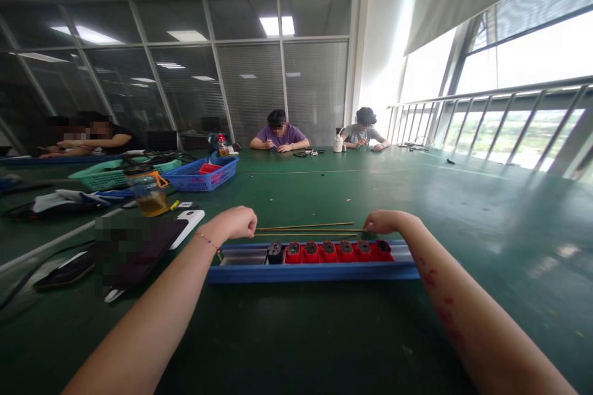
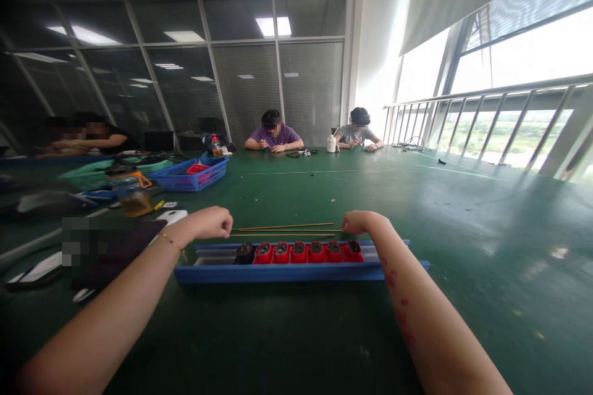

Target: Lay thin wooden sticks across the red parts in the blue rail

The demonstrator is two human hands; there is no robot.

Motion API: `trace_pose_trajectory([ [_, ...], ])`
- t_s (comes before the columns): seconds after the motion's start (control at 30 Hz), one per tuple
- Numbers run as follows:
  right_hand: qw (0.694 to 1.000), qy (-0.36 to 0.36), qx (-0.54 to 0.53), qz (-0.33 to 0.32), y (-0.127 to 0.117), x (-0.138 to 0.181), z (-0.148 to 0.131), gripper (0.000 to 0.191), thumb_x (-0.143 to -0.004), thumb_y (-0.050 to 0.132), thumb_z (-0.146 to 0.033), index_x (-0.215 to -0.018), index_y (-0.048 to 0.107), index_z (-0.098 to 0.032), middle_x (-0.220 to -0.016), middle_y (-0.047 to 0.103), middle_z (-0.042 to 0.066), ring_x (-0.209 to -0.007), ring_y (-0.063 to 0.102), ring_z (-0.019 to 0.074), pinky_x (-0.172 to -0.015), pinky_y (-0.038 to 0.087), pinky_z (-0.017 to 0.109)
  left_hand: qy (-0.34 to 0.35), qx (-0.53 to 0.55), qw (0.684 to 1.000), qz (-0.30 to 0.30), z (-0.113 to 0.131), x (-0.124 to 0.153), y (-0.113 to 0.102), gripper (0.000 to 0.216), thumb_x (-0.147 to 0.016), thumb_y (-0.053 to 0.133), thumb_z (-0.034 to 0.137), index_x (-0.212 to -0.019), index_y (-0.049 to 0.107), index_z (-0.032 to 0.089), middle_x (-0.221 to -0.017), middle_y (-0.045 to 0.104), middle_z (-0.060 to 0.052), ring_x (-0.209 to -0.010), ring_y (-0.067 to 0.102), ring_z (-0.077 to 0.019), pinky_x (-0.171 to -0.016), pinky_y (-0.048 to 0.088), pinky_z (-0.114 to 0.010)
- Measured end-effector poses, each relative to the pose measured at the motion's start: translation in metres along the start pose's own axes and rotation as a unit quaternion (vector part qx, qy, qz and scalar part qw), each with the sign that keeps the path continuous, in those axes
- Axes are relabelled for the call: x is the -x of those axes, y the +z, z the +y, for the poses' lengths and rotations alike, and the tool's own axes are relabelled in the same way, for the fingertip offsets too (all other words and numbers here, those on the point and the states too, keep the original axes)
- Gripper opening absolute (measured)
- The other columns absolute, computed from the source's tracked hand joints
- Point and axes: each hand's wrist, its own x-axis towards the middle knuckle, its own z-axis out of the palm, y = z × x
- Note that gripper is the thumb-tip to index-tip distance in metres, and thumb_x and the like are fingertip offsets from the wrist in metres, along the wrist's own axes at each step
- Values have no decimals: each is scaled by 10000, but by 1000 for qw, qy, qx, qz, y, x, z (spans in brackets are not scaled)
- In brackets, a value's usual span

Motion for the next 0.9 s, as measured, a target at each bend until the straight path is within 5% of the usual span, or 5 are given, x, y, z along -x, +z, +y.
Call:
trace_pose_trajectory([
  [0.27, 1000, -2, -7, -14, 0, -1, -11, 367, -759, 445, -277, -1040, 658, -178, -1042, 655, 85, -904, 604, 246, -763, 451, 327, 62, -26, 996, 59, 21, -35, 32, 106, -703, 539, 207, -693, 645, 202, -860, 655, -40, -803, 601, -178, -696, 435, -245],
  [0.47, 1000, -11, 0, -18, 0, -5, -24, 450, -769, 465, -279, -1204, 537, -191, -1182, 576, 76, -1025, 549, 249, -837, 428, 331, 47, -38, 996, 68, 21, -48, 39, 244, -729, 537, 195, -970, 582, 203, -946, 641, -60, -844, 598, -190, -695, 444, -259],
  [0.73, 998, 30, 49, 28, 5, -16, -31, 560, -703, 575, -225, -1249, 471, -164, -1221, 529, 136, -1055, 522, 292, -818, 430, 367, 61, -67, 995, 40, 37, -52, 34, 240, -633, 503, 22, -755, 604, 202, -860, 643, -49, -765, 595, -181, -633, 430, -257],
  [0.9, 998, 1, 65, 20, 2, -30, -41, 484, -634, 591, -122, -1115, 581, -178, -1099, 609, 114, -971, 567, 275, -751, 446, 338, 59, -59, 996, 17, 44, -50, 29, 193, -573, 541, 61, -705, 595, 191, -771, 639, -46, -700, 587, -190, -576, 418, -255],
])
